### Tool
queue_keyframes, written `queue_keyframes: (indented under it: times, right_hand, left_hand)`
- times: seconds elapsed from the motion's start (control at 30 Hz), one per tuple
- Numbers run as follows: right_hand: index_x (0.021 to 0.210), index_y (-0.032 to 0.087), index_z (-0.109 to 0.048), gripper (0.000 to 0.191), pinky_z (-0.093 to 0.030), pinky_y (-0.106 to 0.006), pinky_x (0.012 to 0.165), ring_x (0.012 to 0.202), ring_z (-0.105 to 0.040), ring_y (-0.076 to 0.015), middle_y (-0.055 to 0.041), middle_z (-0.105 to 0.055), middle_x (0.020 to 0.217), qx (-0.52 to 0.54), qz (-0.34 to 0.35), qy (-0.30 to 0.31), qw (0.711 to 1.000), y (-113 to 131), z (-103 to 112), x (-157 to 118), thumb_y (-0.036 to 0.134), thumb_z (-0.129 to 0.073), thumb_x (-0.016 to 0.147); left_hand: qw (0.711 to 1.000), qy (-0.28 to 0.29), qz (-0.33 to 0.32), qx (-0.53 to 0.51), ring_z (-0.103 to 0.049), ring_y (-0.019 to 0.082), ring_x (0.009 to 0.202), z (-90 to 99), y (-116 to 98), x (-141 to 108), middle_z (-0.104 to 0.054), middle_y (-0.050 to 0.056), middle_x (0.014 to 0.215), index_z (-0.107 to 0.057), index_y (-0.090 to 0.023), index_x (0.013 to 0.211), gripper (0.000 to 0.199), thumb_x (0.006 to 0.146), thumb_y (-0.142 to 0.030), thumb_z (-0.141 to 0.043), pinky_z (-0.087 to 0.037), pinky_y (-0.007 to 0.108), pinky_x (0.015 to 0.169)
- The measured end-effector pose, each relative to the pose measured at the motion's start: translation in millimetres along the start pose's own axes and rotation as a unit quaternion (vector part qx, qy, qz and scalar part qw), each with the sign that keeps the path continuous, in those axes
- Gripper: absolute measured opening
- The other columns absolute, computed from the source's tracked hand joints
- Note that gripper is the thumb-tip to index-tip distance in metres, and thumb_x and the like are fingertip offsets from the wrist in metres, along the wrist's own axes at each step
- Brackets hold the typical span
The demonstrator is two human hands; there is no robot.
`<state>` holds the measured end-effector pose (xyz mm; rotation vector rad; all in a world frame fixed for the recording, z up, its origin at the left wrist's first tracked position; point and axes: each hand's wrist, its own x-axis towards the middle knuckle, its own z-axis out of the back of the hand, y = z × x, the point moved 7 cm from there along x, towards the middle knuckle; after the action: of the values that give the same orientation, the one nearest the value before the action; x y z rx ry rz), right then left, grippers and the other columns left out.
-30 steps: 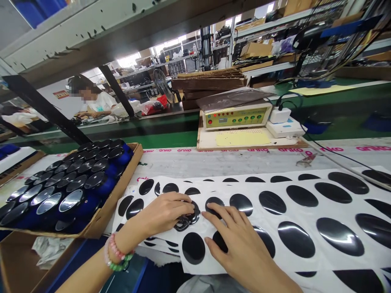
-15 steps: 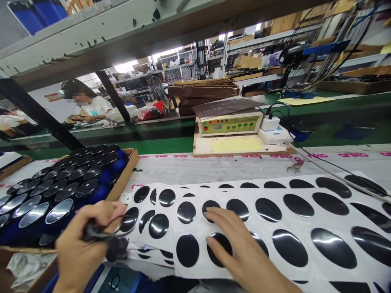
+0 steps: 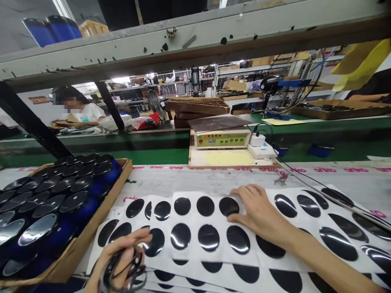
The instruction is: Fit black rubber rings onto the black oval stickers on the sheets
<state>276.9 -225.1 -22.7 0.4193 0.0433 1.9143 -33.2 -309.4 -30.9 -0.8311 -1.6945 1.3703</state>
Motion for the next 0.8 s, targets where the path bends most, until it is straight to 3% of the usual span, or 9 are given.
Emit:
queue_keyframes:
  times: [0.1,0.23,0.3,0.37,0.47,0.53,0.63,0.73,0.8]
  right_hand:
    - [0.114,0.015,-0.058,0.042,-0.027,-0.053,0.103,0.110,-0.051,-0.0328,-0.0129,-0.062,0.108,-0.019,0.037,-0.010,0.999,4,11,45,0.033,-0.067,0.077]
    - [0.127,0.008,-0.051,0.048,-0.018,-0.056,0.108,0.128,-0.035,-0.0370,-0.0191,-0.051,0.127,0.020,0.055,-0.020,0.998,23,31,79,0.039,-0.047,0.090]
    - [0.135,0.012,-0.044,0.053,-0.030,-0.047,0.107,0.129,-0.039,-0.0303,-0.0155,-0.047,0.135,0.060,0.087,-0.003,0.994,52,34,64,0.044,-0.042,0.092]
    - [0.143,0.022,-0.035,0.064,-0.045,-0.030,0.097,0.122,-0.050,-0.0212,-0.0083,-0.047,0.139,0.131,0.140,0.057,0.980,88,26,31,0.046,-0.054,0.086]
    - [0.149,0.023,-0.025,0.094,-0.043,-0.031,0.102,0.133,-0.039,-0.0265,-0.0118,-0.032,0.150,0.286,0.161,0.184,0.926,129,11,-19,0.029,-0.073,0.068]
    - [0.147,0.024,-0.030,0.089,-0.039,-0.033,0.106,0.134,-0.037,-0.0272,-0.0120,-0.030,0.150,0.341,0.099,0.185,0.916,131,12,-33,0.023,-0.072,0.068]
    - [0.140,0.029,-0.039,0.077,-0.042,-0.029,0.103,0.126,-0.047,-0.0216,-0.0081,-0.031,0.147,0.383,-0.015,0.157,0.910,112,19,-37,0.020,-0.070,0.070]
    - [0.130,0.028,-0.050,0.080,-0.044,-0.025,0.099,0.117,-0.052,-0.0188,-0.0068,-0.041,0.135,0.422,-0.025,0.154,0.893,103,21,-39,0.007,-0.073,0.057]
    - [0.120,0.027,-0.058,0.067,-0.043,-0.023,0.098,0.112,-0.054,-0.0165,-0.0049,-0.050,0.124,0.445,-0.007,0.147,0.883,104,23,-42,0.003,-0.069,0.058]
  left_hand:
    - [0.998,0.047,-0.033,-0.010,-0.065,0.017,0.071,-25.7,-4,-7,-0.071,0.003,0.081,-0.058,-0.021,0.071,0.025,0.072,-0.041,-0.074,-0.054,0.022,0.063]
    - [0.993,0.090,-0.067,-0.037,-0.064,0.025,0.100,-61.7,-16,-18,-0.069,0.008,0.106,-0.054,-0.020,0.071,0.022,0.083,-0.037,-0.061,-0.053,0.036,0.086]
    - [0.992,0.085,-0.090,-0.026,-0.057,0.027,0.115,-71.3,-21,-20,-0.063,0.010,0.121,-0.054,-0.021,0.076,0.018,0.086,-0.036,-0.058,-0.047,0.042,0.099]
    - [0.992,0.072,-0.106,-0.001,-0.046,0.026,0.129,-76.9,-23,-22,-0.051,0.010,0.136,-0.056,-0.022,0.090,0.010,0.088,-0.032,-0.056,-0.039,0.042,0.107]
    - [0.991,0.082,-0.103,0.012,-0.024,0.023,0.141,-86.6,-23,-29,-0.023,0.005,0.154,-0.048,-0.027,0.118,0.029,0.089,-0.027,-0.051,-0.037,0.037,0.109]
    - [0.989,0.130,-0.067,-0.002,-0.020,0.024,0.142,-96.1,-21,-36,-0.018,0.003,0.155,-0.039,-0.032,0.130,0.047,0.086,-0.025,-0.056,-0.044,0.034,0.104]
    - [0.975,0.210,0.039,-0.057,-0.029,0.028,0.139,-107.7,-15,-47,-0.026,0.004,0.152,-0.031,-0.037,0.137,0.073,0.075,-0.020,-0.067,-0.051,0.032,0.097]
    - [0.949,0.253,0.105,-0.154,-0.034,0.030,0.136,-112.9,-14,-57,-0.024,0.006,0.153,-0.015,-0.044,0.143,0.089,0.076,-0.026,-0.070,-0.049,0.038,0.098]
    - [0.929,0.280,0.113,-0.215,-0.033,0.031,0.137,-116.5,-16,-63,-0.021,0.006,0.154,-0.004,-0.047,0.144,0.101,0.074,-0.037,-0.075,-0.044,0.044,0.103]
